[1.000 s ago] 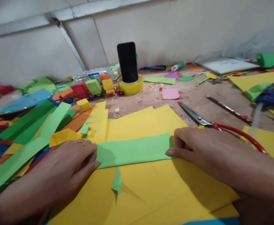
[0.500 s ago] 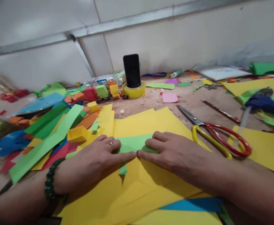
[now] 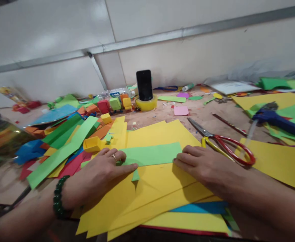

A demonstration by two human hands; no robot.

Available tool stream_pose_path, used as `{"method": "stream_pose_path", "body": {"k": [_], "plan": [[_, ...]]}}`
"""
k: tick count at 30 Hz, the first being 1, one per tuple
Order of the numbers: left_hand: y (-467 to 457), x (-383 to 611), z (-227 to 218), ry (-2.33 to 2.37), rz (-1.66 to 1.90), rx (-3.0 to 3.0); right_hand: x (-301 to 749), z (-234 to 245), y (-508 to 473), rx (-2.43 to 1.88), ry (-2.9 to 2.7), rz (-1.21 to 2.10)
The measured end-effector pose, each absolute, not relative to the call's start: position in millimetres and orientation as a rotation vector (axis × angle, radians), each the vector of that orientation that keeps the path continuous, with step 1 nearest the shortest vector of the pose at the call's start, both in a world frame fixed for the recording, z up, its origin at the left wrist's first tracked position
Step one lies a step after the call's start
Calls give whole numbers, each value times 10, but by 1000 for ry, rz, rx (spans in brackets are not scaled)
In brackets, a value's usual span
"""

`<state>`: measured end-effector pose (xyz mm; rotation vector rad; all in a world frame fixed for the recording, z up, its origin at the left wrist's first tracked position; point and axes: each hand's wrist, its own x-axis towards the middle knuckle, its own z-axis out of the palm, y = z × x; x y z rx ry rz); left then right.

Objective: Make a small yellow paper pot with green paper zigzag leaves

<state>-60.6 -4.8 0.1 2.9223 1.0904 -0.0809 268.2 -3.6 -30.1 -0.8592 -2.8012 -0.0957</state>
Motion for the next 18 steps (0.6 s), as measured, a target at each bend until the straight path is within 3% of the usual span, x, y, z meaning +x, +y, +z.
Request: {"method": "stream_pose_path", "body": {"k": [18], "plan": [[-243, -953, -83, 1220, 22, 2805, 2815, -341, -234, -1113, -2732, 12]]}}
